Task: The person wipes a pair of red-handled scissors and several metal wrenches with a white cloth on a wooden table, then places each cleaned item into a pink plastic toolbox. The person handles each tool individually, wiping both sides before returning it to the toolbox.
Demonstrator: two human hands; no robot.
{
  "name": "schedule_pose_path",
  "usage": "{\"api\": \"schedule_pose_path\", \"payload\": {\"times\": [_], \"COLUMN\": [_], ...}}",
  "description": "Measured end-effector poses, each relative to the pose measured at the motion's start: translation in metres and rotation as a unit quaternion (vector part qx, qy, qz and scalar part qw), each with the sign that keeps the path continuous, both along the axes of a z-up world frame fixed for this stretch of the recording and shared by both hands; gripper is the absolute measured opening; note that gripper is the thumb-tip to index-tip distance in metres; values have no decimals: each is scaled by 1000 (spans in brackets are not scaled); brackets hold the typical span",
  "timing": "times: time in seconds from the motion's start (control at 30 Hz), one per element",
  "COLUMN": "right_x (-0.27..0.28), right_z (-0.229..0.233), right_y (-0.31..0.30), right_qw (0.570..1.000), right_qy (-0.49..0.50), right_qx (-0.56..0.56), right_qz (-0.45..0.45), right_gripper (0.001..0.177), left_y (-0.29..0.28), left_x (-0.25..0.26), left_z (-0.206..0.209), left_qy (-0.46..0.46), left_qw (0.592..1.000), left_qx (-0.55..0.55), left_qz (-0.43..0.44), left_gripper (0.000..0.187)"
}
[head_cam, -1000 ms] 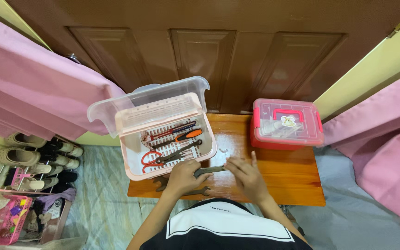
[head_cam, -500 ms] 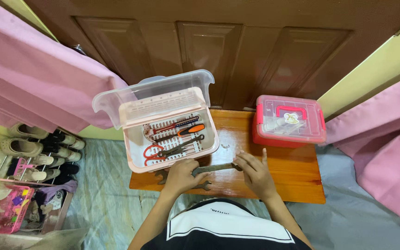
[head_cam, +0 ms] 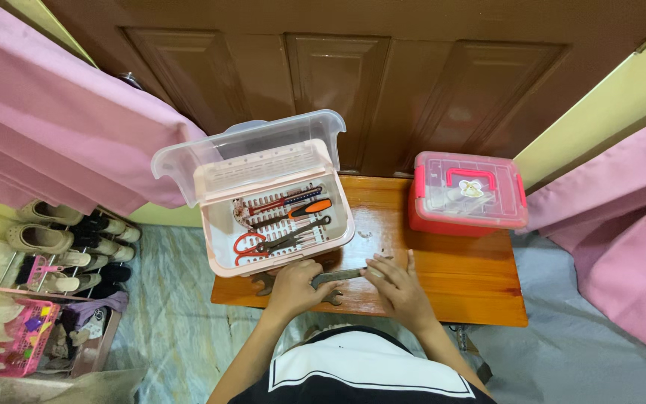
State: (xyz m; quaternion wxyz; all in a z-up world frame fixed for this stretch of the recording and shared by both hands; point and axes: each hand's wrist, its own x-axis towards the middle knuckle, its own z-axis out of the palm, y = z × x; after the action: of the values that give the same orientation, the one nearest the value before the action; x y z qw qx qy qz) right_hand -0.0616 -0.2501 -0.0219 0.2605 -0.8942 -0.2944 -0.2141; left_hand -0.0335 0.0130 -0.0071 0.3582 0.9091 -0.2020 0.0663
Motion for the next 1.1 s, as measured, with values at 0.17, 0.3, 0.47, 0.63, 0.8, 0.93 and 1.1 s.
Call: {"api": "schedule_pose_path", "payload": {"times": [0.17, 0.3, 0.47, 0.63, 0.8, 0.93, 1.1], "right_x": [-1, -6, -14, -16, -16, -15, -18], "right_z": [-2, -1, -5, -8, -3, 0, -4], "right_y": [-11, -7, 11, 3, -17, -20, -3], "right_qw": [999, 999, 998, 999, 998, 998, 996], "right_qy": [9, 21, 43, 46, 31, 32, 78], "right_qx": [13, 34, 36, 5, 1, 11, 33], "right_qz": [-29, -32, 1, -7, -46, -46, -23], "right_gripper": [44, 43, 42, 42, 42, 41, 43], "left_y": [0, -3, -7, -4, -2, -7, -11], "left_x": [-2, -5, -8, -4, -5, -5, -7], "left_z": [3, 0, -3, 1, 5, 4, 1], "left_qy": [21, 18, -10, 23, 14, 16, -6], "left_qw": [1000, 1000, 999, 999, 999, 998, 998], "left_qx": [10, 5, -2, 12, 3, 9, 7], "left_qz": [-8, -23, -44, -37, -42, -52, -69], "left_gripper": [44, 41, 38, 39, 41, 41, 39]}}
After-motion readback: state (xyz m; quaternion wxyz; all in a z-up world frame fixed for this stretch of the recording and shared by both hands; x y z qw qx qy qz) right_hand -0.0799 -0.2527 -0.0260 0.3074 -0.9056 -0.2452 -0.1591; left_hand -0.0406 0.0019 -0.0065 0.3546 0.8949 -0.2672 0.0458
